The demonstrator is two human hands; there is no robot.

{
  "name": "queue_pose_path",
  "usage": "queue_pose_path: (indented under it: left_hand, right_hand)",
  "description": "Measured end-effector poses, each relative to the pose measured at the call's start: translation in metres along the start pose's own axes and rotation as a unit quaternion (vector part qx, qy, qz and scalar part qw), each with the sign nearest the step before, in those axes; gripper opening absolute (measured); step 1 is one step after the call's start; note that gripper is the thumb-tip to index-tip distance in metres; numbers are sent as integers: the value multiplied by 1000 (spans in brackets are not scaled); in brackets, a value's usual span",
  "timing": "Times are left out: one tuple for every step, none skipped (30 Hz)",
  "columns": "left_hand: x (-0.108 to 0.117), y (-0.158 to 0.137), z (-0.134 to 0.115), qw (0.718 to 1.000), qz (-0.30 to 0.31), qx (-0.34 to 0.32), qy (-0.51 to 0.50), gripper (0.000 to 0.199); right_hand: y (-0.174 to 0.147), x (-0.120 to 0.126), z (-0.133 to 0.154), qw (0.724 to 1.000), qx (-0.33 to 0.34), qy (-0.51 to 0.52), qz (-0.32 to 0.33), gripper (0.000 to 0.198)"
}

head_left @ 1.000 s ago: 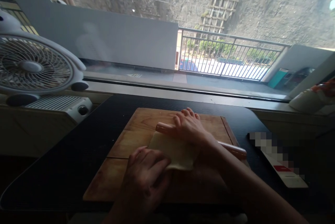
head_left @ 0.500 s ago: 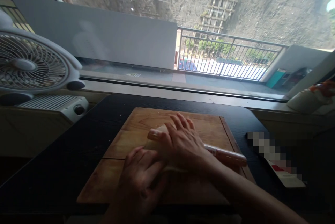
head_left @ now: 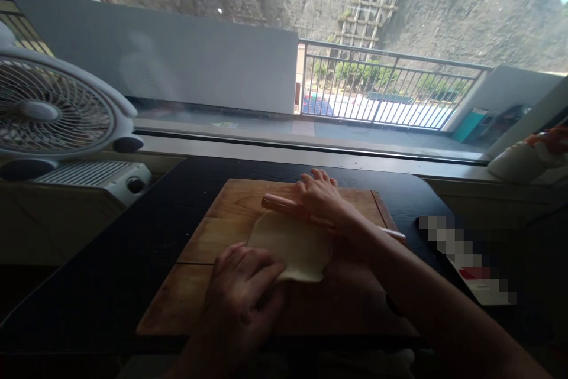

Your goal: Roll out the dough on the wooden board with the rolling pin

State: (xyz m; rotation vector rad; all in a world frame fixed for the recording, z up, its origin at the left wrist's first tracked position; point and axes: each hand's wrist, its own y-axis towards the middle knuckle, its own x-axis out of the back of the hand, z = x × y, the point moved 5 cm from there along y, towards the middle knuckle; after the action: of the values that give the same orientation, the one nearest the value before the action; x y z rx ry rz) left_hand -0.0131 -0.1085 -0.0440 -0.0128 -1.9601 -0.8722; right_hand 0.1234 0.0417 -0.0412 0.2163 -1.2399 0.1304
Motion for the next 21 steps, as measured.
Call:
queue_pose_path:
  left_hand:
    - [0,0,0,1000,2,0,1,19]
    - [-1,0,1,1000,2,0,1,19]
    - [-2,0,1,1000,4,1,1,19]
    - [-3,0,2,1000,6,2,-1,19]
    - [-4,0,3,1000,6,1,-3,19]
    - [-5,-1,3,1000,4,-3,-6,19]
    - [-5,-1,4,1000,-1,-8,-9,19]
    - [-5,-2,4,1000,-3,-12,-9,19]
    - [-5,-2,3,1000,-5,-15,-9,20]
    - [-4,-2,3,1000,-5,-16,-8,21]
    - [-4,-2,3,1000,-4,-14,-6,21]
    - [-3,-1,3,1000,-3,-13,-4,21]
    - [-3,-1,2,1000,-1,-13,-2,20]
    - [-3,-1,1,1000,1,-13,0,19]
    - [-3,0,1,1000,3,-13,2,18]
    - [-4,0,1,1000,4,-14,4,17]
    - [-5,0,1,1000,3,-16,6,17]
    - [-6,-1,1,1000,3,-17,9,17]
    - [-6,-1,2,1000,5,-16,14,18]
    - [-6,-2,3,1000,12,-16,22,19]
    - [-5,-2,6,999,23,-16,32,21]
  right_hand:
    - [3,0,-3,1000,-22,1,-1,44]
    - [3,0,-3,1000,-20,3,-3,44]
    - [-1,-1,2,1000,5,6,-5,44]
    - [-8,-2,9,999,46,8,-11,44]
    - [-15,-3,16,996,91,9,-14,44]
    - [-21,-3,21,992,122,8,-20,44]
    - [-22,-3,23,991,134,6,-28,43]
    - [-20,-2,21,992,122,2,-35,43]
    - [-13,-1,14,995,90,-1,-36,43]
    - [-5,0,7,998,47,-2,-30,44]
    - [2,1,-1,1000,3,0,-19,45]
    - [5,0,-5,1000,-24,4,-7,45]
    - [4,-1,-5,1000,-26,10,2,46]
    - [-1,-2,0,1000,-1,14,5,46]
    - [-9,-4,9,999,44,16,2,45]
    - [-20,-5,19,995,99,13,-12,43]
    - [-29,-5,27,990,138,5,-33,42]
    - [-35,-4,32,986,158,-7,-52,41]
    - [-35,-2,31,985,154,-19,-70,41]
    - [-30,0,27,987,134,-30,-85,41]
    - [-21,4,18,989,105,-40,-96,41]
